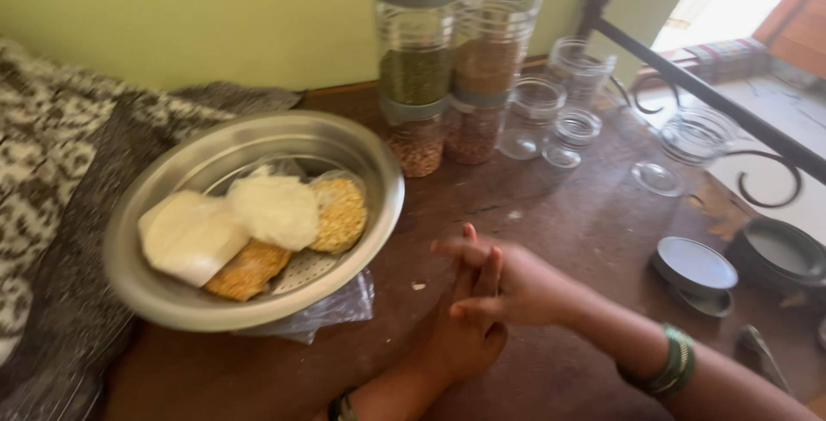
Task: The person unties plastic bags containing various grains and pulses, showing the contents to the camera before pouring sago pearls into a clear plastic jar and securing the lid.
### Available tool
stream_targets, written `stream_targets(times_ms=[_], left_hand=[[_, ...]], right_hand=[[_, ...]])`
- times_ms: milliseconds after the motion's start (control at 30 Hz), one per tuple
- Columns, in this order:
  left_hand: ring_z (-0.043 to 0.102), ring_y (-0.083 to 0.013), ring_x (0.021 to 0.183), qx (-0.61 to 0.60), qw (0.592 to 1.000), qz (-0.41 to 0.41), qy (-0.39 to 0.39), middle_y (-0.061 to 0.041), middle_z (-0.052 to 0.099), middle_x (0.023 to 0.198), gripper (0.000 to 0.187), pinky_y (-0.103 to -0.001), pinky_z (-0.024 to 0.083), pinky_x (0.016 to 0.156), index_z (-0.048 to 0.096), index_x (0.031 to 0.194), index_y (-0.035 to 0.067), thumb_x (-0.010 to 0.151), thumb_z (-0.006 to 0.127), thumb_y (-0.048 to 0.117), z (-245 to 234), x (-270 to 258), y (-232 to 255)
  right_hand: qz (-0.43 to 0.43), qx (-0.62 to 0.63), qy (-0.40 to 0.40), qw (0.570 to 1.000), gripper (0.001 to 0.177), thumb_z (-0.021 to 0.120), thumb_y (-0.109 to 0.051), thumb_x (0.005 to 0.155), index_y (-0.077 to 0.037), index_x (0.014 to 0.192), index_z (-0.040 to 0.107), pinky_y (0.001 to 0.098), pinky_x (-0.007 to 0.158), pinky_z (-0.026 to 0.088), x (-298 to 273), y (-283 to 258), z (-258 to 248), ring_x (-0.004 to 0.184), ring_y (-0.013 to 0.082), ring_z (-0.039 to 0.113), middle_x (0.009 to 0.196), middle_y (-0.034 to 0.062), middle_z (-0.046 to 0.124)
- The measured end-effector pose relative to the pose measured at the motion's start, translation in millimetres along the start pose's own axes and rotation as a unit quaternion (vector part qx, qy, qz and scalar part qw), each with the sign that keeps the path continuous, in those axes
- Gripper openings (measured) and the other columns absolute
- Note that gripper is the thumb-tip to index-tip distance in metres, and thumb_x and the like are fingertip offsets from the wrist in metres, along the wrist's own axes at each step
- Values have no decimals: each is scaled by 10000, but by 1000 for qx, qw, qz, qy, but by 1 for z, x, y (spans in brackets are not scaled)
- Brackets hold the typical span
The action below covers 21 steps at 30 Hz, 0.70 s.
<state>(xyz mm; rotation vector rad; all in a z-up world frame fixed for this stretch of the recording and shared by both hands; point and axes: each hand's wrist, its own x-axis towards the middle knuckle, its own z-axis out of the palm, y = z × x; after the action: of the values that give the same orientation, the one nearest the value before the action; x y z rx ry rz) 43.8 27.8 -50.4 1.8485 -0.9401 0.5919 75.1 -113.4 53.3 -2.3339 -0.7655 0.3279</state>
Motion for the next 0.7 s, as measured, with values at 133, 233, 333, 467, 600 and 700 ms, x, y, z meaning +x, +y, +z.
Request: stream_targets(times_ms=[133, 233, 333, 467, 600, 700], left_hand=[[133, -459, 1626, -61, 991, -116, 7, -270, -6, 1755, 1020, -479, 351, 1257, 24, 1672, 82, 881, 667, 31, -12, 6, 4], [126, -454, 1594, -71, 982, -176, 21, -258, 8, 1735, 998, -464, 374, 1193, 91, 1643, 78, 843, 686, 28, -13, 9, 5], [164, -443, 1588, -69, 980, -187, 20, -251, 54, 1731, 968, -472, 332, 1214, 150, 1638, 72, 840, 696, 28, -12, 7, 1], [186, -444, 1592, -76, 978, -192, 27, -254, 108, 1728, 919, -479, 299, 1233, 208, 1624, 56, 847, 699, 31, -6, 6, -7], [221, -440, 1592, -81, 978, -188, 41, -257, 172, 1723, 905, -476, 302, 1247, 235, 1625, 46, 848, 701, 48, -1, 2, -12], [247, -434, 1593, -85, 978, -186, 42, -255, 206, 1720, 892, -475, 304, 1254, 255, 1624, 41, 851, 700, 52, 0, 1, -14]], right_hand=[[83, -97, 54, 990, 682, 747, -331, 802, -264, 1449, 543, 341, 880, 576, 23, -14, -43, 1028, 201, 740, 1264, 24, 715], [109, -92, 171, 975, 378, 699, -296, 914, -184, 1275, 692, 327, 859, 638, 44, 38, -85, 983, 172, 748, 1129, 44, 773], [24, -231, 327, 916, 332, 712, -189, 942, -121, 1266, 734, 372, 858, 583, 70, 113, -147, 937, 209, 730, 1100, 112, 763], [60, -304, 369, 876, 415, 702, -258, 985, -73, 1357, 692, 471, 997, 502, 89, 195, -215, 1123, 354, 673, 1261, 209, 705], [0, -359, 375, 855, 553, 694, -226, 953, -5, 1454, 621, 513, 1033, 444, 106, 259, -246, 1260, 459, 570, 1414, 303, 602], [39, -374, 355, 856, 482, 704, -215, 916, -15, 1354, 678, 530, 1020, 443, 113, 286, -255, 1245, 468, 572, 1366, 307, 609]])
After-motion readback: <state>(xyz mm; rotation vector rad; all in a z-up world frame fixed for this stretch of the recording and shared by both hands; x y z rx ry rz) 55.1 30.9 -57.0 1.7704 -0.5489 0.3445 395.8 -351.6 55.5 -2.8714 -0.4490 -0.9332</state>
